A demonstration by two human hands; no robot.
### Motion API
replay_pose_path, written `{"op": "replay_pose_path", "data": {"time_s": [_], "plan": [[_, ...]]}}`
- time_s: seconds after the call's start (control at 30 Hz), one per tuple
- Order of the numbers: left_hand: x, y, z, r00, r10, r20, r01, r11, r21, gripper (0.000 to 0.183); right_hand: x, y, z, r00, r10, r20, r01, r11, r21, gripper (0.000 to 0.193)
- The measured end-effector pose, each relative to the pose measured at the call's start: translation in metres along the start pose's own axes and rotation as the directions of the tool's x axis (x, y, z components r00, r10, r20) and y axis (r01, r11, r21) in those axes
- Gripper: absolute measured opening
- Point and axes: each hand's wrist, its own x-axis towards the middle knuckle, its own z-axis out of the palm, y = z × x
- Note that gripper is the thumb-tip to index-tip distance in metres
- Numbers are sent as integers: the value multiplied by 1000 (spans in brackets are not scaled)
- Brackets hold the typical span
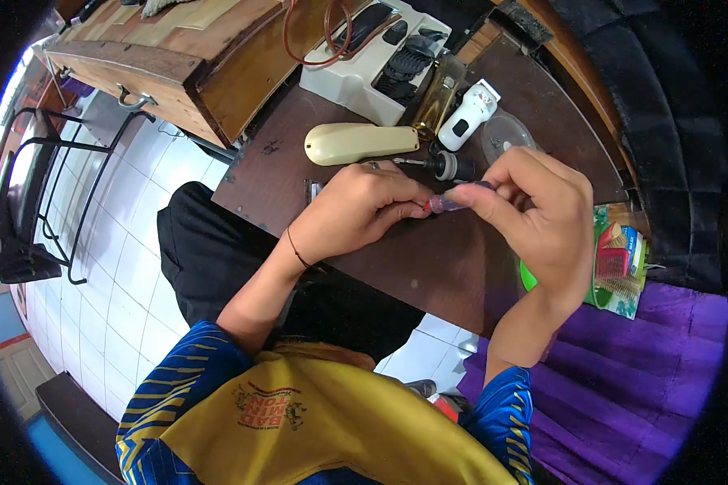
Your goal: Repairing and cleaning an electric hair clipper at a barber station using tools.
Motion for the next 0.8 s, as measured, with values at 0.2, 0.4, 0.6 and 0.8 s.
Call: {"op": "replay_pose_path", "data": {"time_s": [0.2,0.4,0.6,0.8], "plan": [[4,0,5,1000,23,5,-22,999,-40,13,-8,-4,-20,994,-85,-68,87,996,30,30],[3,0,4,1000,20,17,-20,1000,2,13,-7,-3,-8,994,-48,-101,50,999,8,17],[2,2,2,1000,18,-5,-18,1000,19,13,-5,-13,-12,993,100,55,-103,994,44,22],[-2,0,1,1000,18,-14,-18,1000,-2,12,-10,1,-1,995,-88,-43,90,995,42,29]]}}
